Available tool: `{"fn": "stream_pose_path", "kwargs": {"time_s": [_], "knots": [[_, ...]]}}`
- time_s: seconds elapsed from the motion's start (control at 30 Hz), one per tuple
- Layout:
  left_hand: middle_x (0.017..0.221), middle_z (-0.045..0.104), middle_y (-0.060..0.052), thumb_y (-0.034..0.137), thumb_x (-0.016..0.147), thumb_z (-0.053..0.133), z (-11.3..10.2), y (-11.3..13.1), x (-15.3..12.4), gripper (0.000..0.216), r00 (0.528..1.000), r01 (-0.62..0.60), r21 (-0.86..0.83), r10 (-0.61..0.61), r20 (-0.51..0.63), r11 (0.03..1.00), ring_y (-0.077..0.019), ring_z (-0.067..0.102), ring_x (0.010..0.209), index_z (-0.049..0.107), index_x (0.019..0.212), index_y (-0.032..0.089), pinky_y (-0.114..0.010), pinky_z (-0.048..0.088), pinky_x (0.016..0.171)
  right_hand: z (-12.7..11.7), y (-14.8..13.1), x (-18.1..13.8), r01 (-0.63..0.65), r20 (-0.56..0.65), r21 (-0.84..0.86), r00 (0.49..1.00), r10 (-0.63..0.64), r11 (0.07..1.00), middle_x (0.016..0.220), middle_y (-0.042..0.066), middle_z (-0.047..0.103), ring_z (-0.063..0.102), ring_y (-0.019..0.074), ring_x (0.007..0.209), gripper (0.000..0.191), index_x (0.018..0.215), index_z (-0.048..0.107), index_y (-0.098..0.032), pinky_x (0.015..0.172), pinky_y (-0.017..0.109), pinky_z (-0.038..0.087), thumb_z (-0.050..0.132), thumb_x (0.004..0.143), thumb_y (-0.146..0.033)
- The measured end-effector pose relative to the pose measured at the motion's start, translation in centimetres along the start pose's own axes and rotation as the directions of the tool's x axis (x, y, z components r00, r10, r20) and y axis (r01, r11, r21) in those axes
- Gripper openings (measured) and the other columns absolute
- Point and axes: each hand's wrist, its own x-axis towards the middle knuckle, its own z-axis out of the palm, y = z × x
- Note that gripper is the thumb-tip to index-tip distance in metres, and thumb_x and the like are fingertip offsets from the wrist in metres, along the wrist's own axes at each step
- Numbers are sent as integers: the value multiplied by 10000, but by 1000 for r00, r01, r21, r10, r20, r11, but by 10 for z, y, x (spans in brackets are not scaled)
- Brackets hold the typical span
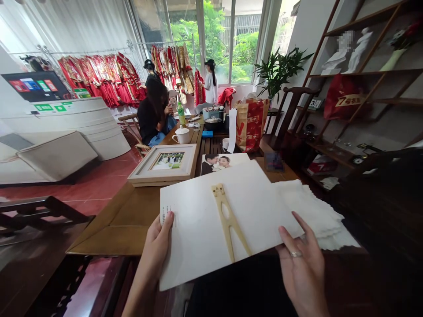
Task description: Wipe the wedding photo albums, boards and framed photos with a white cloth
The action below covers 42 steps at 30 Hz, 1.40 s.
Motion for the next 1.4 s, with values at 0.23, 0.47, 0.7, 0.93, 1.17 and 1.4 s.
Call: {"fn": "stream_pose_path", "kwargs": {"time_s": [0.23, 0.47, 0.7, 0.93, 1.17, 1.4], "knots": [[953, 709, -89, 585, 693, 701, -23, 5, 16, 676, 1000, -14, 273, 14, 2, 962, -241, 703, 739, 499, 1185, 168, -269, 504, 518, -47, 13, 9, -148, 97, -268, 979, 180, 952, 1183, 85, 695, 629, 309, 1112, 730, 1287, 578, -211, 946, 389, 538, 849, 624, -354], [793, 620, -11, 625, 717, 638, -30, 9, 27, 669, 1000, 22, 545, -14, -19, 838, -231, 663, 747, 459, 1171, 168, -312, 517, 602, -67, 28, -1, -38, 223, -450, 963, 154, 892, 1220, 119, 675, 658, 284, 1063, 655, 1240, 561, -217, 846, 341, 578, 821, 659, -374], [1035, 650, -111, 683, 655, 641, -27, 5, 39, 728, 999, -19, 601, -12, 48, 799, -283, 667, 912, 496, 1122, 143, -351, 533, 684, -82, 29, 6, 58, 287, -586, 948, 140, 808, 1025, 85, 746, 703, 196, 695, 577, 1122, 603, -224, 654, 269, 601, 832, 617, -383], [1220, 632, -168, 539, 637, 748, -18, 7, 49, 756, 991, -103, 663, 20, 132, 742, -310, 627, 1106, 478, 1211, 127, -405, 522, 888, -82, 31, 15, 145, 293, -703, 951, 97, 696, 650, -22, 653, 509, 126, 476, 626, 1192, 578, -193, 513, 244, 505, 760, 674, -495], [1272, 606, -194, 568, 537, 785, -13, 9, 58, 917, 978, -207, 783, 113, 174, 587, -341, 578, 1158, 512, 1264, 79, -451, 443, 990, -78, 28, 17, 140, 235, -763, 970, 69, 630, 496, -114, 389, 374, 108, 417, 646, 1199, 595, -194, 454, 223, 406, 716, 683, -564], [1125, 619, -154, 670, 577, 702, -15, 2, 68, 882, 943, -325, 855, 208, 260, 405, -340, 562, 1076, 593, 1221, 77, -440, 453, 917, -83, 29, 28, 147, 268, -837, 950, 160, 527, 448, -137, 298, 357, 112, 345, 746, 1271, 566, -118, 447, 253, 406, 676, 710, -596]]}}
